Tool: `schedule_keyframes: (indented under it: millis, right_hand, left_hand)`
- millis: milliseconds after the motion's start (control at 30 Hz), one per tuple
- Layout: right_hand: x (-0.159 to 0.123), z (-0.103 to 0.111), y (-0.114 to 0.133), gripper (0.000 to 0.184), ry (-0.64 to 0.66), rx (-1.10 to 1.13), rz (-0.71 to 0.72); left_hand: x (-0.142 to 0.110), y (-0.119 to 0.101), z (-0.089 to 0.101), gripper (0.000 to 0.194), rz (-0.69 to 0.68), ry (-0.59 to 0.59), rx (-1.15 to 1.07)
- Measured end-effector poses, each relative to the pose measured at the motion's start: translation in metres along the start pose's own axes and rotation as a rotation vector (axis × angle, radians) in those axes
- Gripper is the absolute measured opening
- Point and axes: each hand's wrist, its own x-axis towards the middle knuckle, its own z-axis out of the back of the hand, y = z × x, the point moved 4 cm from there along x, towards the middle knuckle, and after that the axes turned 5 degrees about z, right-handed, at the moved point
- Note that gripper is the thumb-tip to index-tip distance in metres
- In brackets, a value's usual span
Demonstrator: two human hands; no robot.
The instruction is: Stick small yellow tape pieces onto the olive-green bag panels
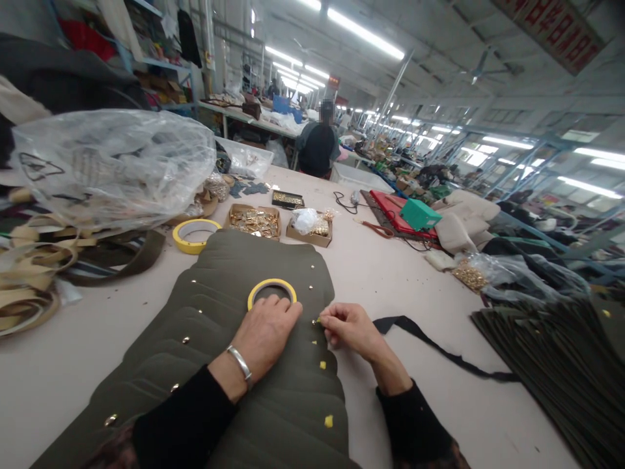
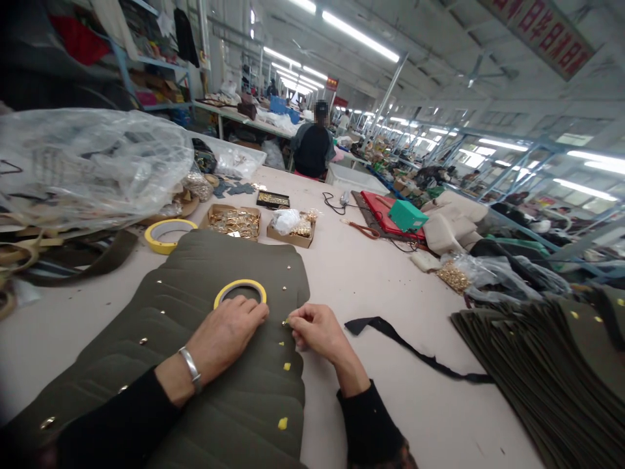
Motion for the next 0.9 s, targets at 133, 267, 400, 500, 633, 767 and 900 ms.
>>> schedule_keyframes:
  millis: [133,267,400,500,633,767,900]
  right_hand:
    - [0.003,-0.007,-0.005,0.010,0.018,-0.117,-0.038]
    - [0.006,-0.006,-0.007,0.008,0.065,-0.216,-0.016]
    - [0.004,-0.004,-0.004,0.012,0.110,-0.333,0.064]
    - [0.001,-0.005,0.002,0.013,0.122,-0.406,0.101]
    - [-0.002,-0.011,0.015,0.015,0.081,-0.589,0.224]
    - [-0.003,-0.017,0.021,0.018,0.040,-0.734,0.294]
    - [-0.006,-0.016,0.017,0.019,0.009,-0.745,0.283]
  left_hand:
    - [-0.001,-0.001,-0.007,0.017,-0.013,0.027,-0.004]
    - [-0.003,-0.001,-0.009,0.020,-0.014,0.049,-0.026]
    - [-0.003,0.000,-0.007,0.019,-0.019,0.072,-0.050]
    - [-0.004,0.000,-0.007,0.018,-0.026,0.091,-0.062]
    - [-0.006,-0.001,-0.007,0.019,-0.022,0.087,-0.065]
    - [-0.007,-0.001,-0.007,0.019,-0.027,0.092,-0.074]
    - [-0.006,0.000,-0.007,0.019,-0.032,0.087,-0.081]
